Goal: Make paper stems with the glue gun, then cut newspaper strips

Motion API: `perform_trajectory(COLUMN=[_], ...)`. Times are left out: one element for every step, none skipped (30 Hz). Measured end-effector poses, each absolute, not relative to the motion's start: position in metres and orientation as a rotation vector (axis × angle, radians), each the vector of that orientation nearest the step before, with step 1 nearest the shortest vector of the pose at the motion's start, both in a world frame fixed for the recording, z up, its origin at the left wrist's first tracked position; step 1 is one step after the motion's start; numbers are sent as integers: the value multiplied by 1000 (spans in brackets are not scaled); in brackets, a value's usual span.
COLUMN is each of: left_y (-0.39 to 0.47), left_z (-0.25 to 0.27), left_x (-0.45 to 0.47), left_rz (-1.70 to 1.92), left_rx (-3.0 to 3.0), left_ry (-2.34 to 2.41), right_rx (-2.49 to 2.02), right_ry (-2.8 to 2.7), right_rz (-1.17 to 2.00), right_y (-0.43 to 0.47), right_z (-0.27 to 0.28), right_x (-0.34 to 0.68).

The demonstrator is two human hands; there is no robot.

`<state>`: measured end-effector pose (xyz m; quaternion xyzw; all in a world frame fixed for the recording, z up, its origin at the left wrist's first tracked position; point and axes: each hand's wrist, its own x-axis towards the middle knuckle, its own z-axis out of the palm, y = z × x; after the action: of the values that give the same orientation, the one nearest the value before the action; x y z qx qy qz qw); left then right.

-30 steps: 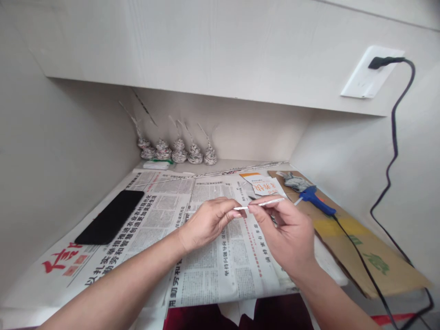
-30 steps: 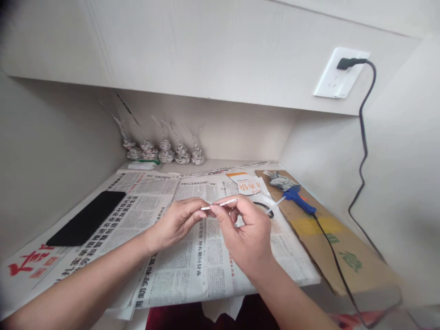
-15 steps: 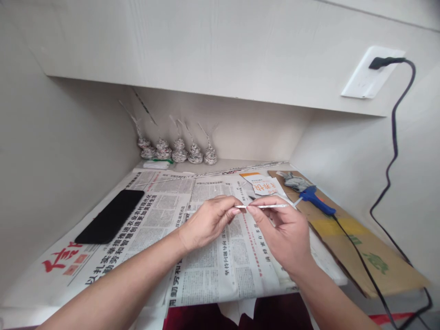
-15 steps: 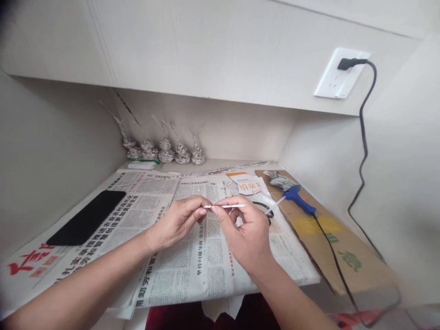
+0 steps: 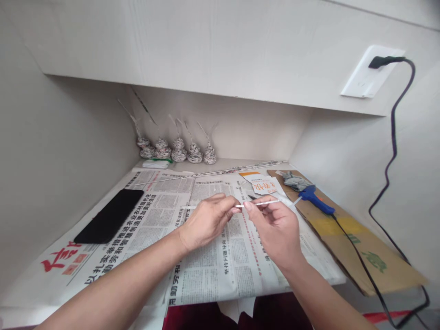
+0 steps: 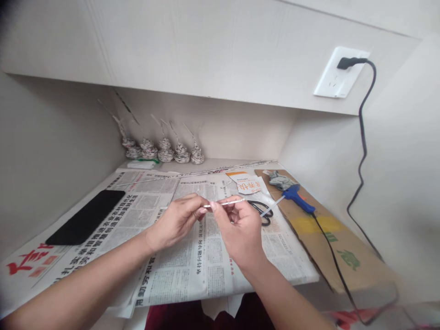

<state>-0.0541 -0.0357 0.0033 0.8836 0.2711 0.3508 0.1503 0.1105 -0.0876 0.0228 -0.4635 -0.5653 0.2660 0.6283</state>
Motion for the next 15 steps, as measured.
perform_trajectory(left_y=[-36, -36, -36, -36, -36, -36, -35, -35, -35, -34, -34, -33, -33, -32, -32], left_z=[4, 4, 4, 4, 4, 4, 5, 5, 5, 5, 5, 5, 5, 6, 6], left_x=[-54, -54, -54, -54, -54, -54, -54, -54, -54, -54, -54, -55, -55, -55, -55], left_rz=[1006, 1001, 997, 994, 990, 986, 981, 975, 970, 967, 965, 966, 968, 972, 972], left_rx=[2552, 2567, 2581, 2595, 2606, 2615, 2623, 2628, 2632, 2633, 2632, 2629, 2624, 2620, 2615], left_ry=[787, 794, 802, 810, 819, 826, 831, 836, 843, 852, 862, 871, 876, 876, 869], right_rx=[-1067, -1069, -1073, -1074, -1073, -1070, -1068, -1068, -1078, -1102, -1137, -1162, -1167, -1148, -1114], right_ry=[-1285, -1275, -1266, -1258, -1254, -1255, -1268, -1294, -1330, -1373, -1428, -1496, -1573, -1653, -1739], right_rz=[614, 618, 625, 634, 641, 646, 651, 651, 633, 580, 476, 315, 106, -129, -352], right_y=[-87, -87, -86, -86, -85, -84, -83, -83, -83, -84, -84, -85, -86, -88, -88], right_z=[22, 22, 20, 19, 18, 16, 15, 14, 13, 14, 15, 17, 19, 22, 25], right_x=[110, 109, 108, 107, 106, 107, 108, 110, 113, 117, 122, 128, 134, 139, 143])
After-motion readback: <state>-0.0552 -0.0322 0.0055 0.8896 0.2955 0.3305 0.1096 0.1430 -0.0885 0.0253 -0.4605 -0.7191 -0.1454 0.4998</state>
